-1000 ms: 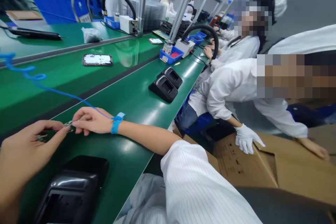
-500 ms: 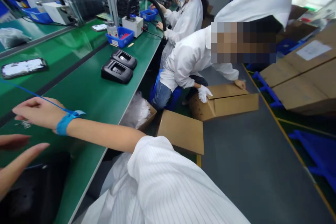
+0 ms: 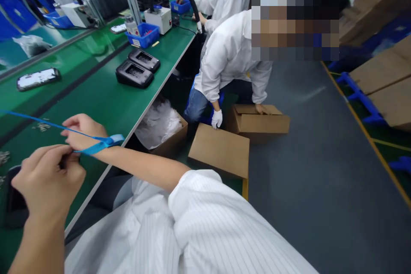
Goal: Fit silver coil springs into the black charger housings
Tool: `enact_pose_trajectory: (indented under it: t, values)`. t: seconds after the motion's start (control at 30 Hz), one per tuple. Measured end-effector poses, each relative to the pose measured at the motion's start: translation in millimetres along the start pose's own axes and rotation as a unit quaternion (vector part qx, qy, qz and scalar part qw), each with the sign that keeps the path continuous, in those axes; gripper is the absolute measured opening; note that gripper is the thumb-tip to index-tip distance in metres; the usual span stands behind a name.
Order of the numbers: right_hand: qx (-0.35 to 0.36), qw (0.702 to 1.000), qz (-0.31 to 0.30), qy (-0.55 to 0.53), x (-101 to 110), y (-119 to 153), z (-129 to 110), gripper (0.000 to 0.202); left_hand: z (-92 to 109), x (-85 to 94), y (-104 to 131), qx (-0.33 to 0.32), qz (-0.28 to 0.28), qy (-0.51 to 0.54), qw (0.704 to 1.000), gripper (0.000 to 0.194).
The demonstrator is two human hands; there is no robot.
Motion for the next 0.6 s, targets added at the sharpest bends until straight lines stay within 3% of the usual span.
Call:
enact_pose_trajectory:
  t: [0.07,0.13,0.17,0.23,0.27,0.3,0.33,0.37,0.4,0.43,0.5,0.6]
  values:
    - [0.086,0.989,0.002,0.123,17.2,50.6,-5.3,0.020,0.1,-5.2,7.1,0.054,0.022,0.007,0.998,0.006]
    - [0.195,0.956,0.018,0.220,32.3,113.4,-8.1,0.021,-5.6,-7.0,12.3,0.135,0.019,0.012,0.991,0.006]
    - [0.258,0.938,0.010,0.231,37.5,145.8,-6.8,0.023,-9.4,-4.9,14.4,0.175,0.020,0.008,0.984,0.008]
    - [0.370,0.910,-0.067,0.173,44.5,201.6,7.8,0.022,-15.0,5.5,18.8,0.240,0.043,-0.003,0.970,0.014]
    - [0.377,0.909,-0.120,0.134,48.0,219.8,24.1,0.019,-15.2,12.3,21.0,0.256,0.057,-0.006,0.965,0.016]
    - [0.338,0.921,-0.168,0.102,52.3,229.6,47.2,0.015,-13.3,18.7,23.1,0.265,0.067,-0.006,0.962,0.019]
    - [0.256,0.943,-0.195,0.085,58.4,232.0,76.9,0.014,-9.7,24.0,25.0,0.269,0.070,-0.003,0.961,0.021]
    - [0.143,0.966,-0.195,0.087,67.2,229.7,112.2,0.013,-4.7,27.8,26.8,0.272,0.067,0.000,0.960,0.022]
    - [-0.011,0.981,-0.154,0.118,80.9,225.7,153.1,0.010,1.1,30.3,28.3,0.275,0.063,-0.003,0.959,0.024]
    - [-0.083,0.980,-0.119,0.139,95.2,223.8,187.9,0.010,7.2,32.0,29.5,0.279,0.064,-0.012,0.958,0.024]
    - [-0.237,0.954,-0.059,0.176,126.6,228.6,254.0,0.021,18.3,32.0,30.2,0.286,0.066,-0.039,0.955,0.022]
    - [-0.446,0.869,0.018,0.214,175.1,268.3,327.5,0.036,26.6,27.3,31.9,0.309,0.038,-0.066,0.948,0.019]
Point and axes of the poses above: each hand's wrist, its own y-axis away from the middle knuckle, its own x-axis out of the back of the hand, z = x × y, the point moved 4 cm from there along -y, towards the middle knuckle, and after that the axes turned 12 degrees about y, right-handed, at the moved point
